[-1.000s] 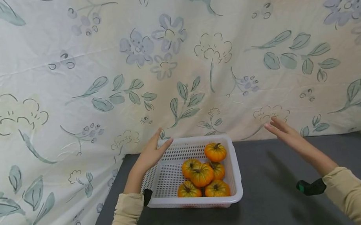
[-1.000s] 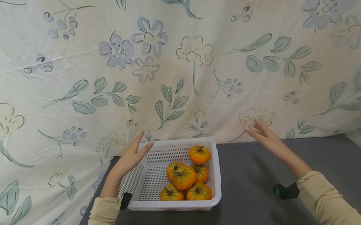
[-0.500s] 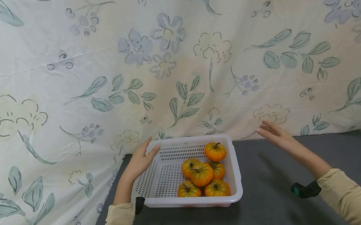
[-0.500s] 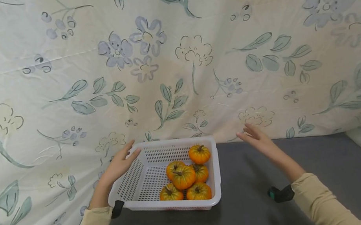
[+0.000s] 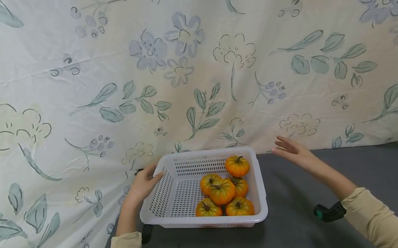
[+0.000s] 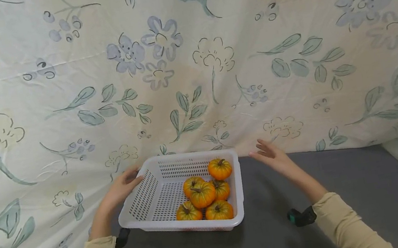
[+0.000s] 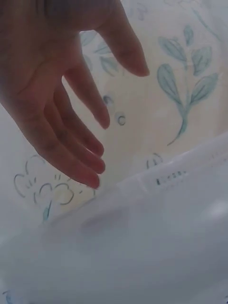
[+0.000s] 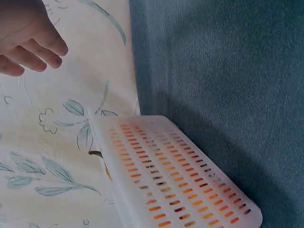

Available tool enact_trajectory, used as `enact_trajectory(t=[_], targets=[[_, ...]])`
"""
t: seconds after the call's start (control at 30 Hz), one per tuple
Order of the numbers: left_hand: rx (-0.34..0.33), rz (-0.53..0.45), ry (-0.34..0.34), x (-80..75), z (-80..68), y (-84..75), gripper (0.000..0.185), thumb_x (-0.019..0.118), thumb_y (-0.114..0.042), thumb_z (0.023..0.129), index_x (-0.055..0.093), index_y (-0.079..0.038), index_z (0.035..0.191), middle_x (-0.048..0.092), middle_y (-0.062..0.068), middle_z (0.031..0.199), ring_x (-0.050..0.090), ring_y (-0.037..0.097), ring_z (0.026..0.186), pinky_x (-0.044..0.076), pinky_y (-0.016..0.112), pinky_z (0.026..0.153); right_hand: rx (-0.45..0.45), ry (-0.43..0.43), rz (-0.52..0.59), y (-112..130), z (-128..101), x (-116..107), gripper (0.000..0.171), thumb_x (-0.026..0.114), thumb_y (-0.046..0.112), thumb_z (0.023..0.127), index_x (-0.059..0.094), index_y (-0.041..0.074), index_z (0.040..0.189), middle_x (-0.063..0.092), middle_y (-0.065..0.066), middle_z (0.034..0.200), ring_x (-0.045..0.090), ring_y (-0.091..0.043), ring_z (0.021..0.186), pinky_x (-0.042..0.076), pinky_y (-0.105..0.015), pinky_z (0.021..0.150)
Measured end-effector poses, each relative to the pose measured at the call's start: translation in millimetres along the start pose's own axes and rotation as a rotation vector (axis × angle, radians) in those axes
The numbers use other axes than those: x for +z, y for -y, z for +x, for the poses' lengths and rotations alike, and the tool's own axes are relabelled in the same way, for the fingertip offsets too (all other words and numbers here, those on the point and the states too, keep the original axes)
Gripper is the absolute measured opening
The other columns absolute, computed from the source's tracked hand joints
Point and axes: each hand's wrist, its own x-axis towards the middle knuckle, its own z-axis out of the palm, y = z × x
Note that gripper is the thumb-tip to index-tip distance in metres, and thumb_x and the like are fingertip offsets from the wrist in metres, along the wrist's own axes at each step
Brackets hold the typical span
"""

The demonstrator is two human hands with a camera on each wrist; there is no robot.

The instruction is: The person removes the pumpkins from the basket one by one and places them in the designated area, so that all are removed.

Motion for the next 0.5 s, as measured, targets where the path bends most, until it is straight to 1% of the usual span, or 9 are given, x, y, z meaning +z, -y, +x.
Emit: enact_trajectory(t=[0.2, 0.3, 0.4, 0.5], targets=[[-0.142, -0.071, -0.018, -2.6, -6.8, 7.1, 0.056, 0.055, -0.021, 0.099, 0.038, 0.008, 0.144, 0.040, 0.031, 0.147, 0.047, 0.047, 0.131, 0.053, 0.048, 0.092, -0.024, 0.008, 0.004, 3.0, 2.0, 9.5, 0.085, 0.054, 0.048, 0.097, 0.009, 0.009, 0.157, 0.020, -0.022, 0.161, 0.025, -0.046, 0.145, 0.025, -0.067, 0.110], [-0.175, -0.070, -0.030, -3.8, -9.2, 11.6, 0.055, 0.055, -0.021, 0.098, 0.040, 0.010, 0.142, 0.043, 0.032, 0.144, 0.049, 0.047, 0.128, 0.054, 0.045, 0.090, -0.015, 0.014, -0.002, 6.2, 2.0, 13.7, 0.087, 0.054, 0.050, 0.096, 0.008, 0.009, 0.157, 0.020, -0.022, 0.161, 0.028, -0.045, 0.145, 0.026, -0.067, 0.109], [-0.183, -0.072, -0.042, -5.8, -10.8, 16.4, 0.053, 0.055, -0.020, 0.098, 0.043, 0.011, 0.140, 0.046, 0.033, 0.140, 0.052, 0.046, 0.124, 0.054, 0.046, 0.089, -0.001, 0.022, 0.006, 8.8, 2.1, 17.7, 0.088, 0.055, 0.052, 0.095, 0.009, 0.011, 0.158, 0.020, -0.020, 0.161, 0.028, -0.042, 0.145, 0.027, -0.065, 0.110], [-0.207, -0.089, -0.049, -7.0, -11.7, 20.7, 0.052, 0.054, -0.021, 0.098, 0.044, 0.010, 0.139, 0.046, 0.033, 0.140, 0.052, 0.046, 0.124, 0.053, 0.047, 0.090, -0.006, 0.024, 0.005, 9.1, 2.7, 20.9, 0.087, 0.056, 0.051, 0.095, 0.011, 0.011, 0.157, 0.022, -0.020, 0.161, 0.029, -0.042, 0.145, 0.029, -0.064, 0.110]])
